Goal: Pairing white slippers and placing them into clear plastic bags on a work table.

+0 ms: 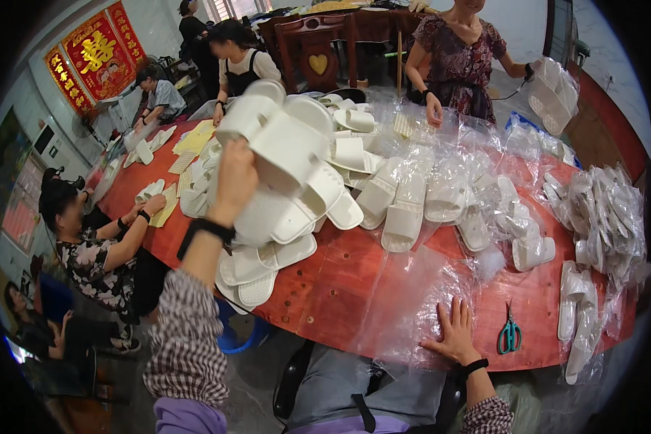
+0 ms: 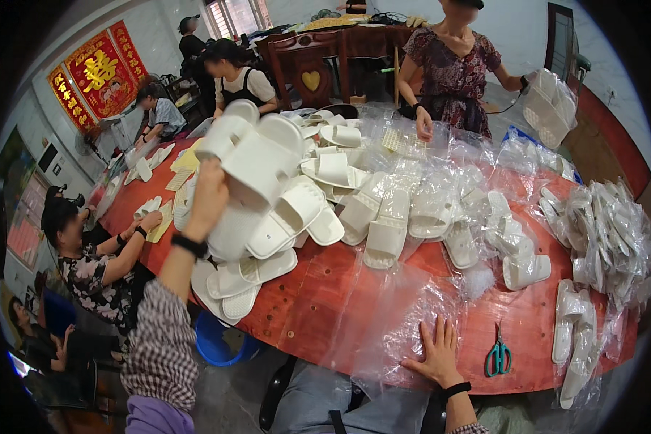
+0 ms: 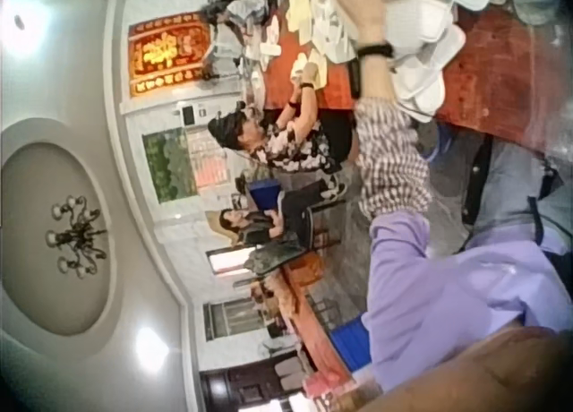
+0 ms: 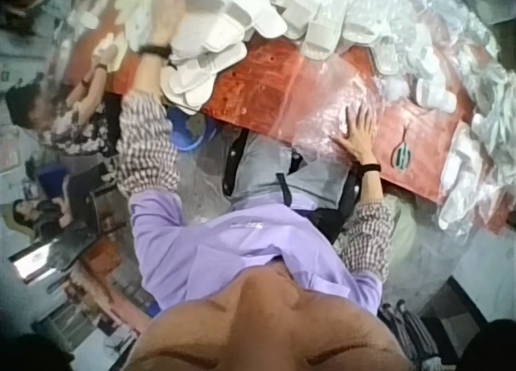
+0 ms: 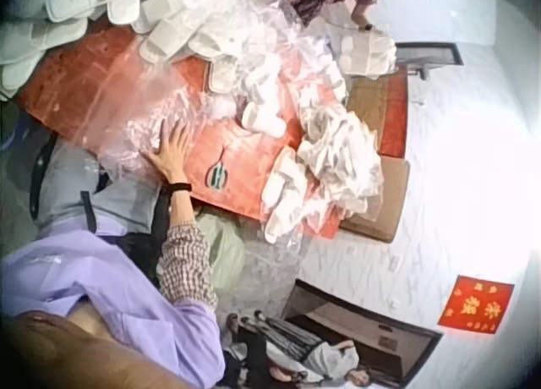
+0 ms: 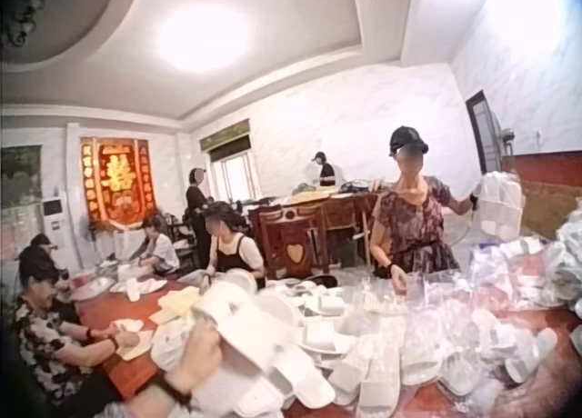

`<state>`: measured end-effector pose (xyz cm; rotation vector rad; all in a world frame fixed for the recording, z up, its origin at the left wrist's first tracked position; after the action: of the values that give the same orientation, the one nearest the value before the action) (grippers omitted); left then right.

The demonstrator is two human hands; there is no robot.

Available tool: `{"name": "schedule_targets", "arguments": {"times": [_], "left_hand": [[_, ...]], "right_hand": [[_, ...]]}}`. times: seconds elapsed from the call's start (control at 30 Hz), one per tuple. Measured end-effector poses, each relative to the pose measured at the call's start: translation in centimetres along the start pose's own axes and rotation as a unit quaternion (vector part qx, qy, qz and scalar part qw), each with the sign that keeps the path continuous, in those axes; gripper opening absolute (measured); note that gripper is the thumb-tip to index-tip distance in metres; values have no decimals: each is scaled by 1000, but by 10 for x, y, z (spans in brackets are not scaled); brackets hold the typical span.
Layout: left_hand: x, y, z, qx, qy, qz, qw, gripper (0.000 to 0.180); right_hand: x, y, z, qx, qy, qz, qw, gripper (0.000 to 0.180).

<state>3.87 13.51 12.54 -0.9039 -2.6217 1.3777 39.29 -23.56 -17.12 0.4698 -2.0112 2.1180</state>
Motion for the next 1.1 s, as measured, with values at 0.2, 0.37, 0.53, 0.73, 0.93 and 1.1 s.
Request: {"name": "schedule_targets", "arguments": {"times": [0.2, 0.37, 0.53, 0.73, 0.93, 1.1], "left_hand": [[80, 9, -59, 31, -32, -45, 998, 23], [-45, 4, 9, 52, 22, 155, 986, 24], [-251, -15, 172, 231, 218, 351, 881, 31], [-357, 24, 318, 312, 322, 176, 877, 40], [-177, 139, 324, 373, 137, -73, 915, 45], [-88, 126, 319, 486, 134, 6, 863, 88]], "right_hand": [[2, 3, -3, 11, -5, -20, 1000, 111], [-1, -3, -3, 3, 7, -5, 1000, 109], [0, 3, -8, -2, -12, 5, 1000, 109], [-10, 14, 2, -22, -11, 16, 1000, 109], [7, 9, -11, -19, -18, 18, 1000, 110], [-5, 9, -5, -52, -34, 32, 998, 109]]}}
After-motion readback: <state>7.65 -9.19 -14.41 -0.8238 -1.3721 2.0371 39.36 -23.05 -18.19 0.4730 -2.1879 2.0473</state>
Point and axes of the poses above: each hand's wrist, its own z-axis away from the middle knuckle, its own y-axis out of the palm, x = y × z, the point moved 6 cm from there along -z, towards the middle knuckle, and after that the axes turned 14 degrees about -y, right-handed, at the moved point
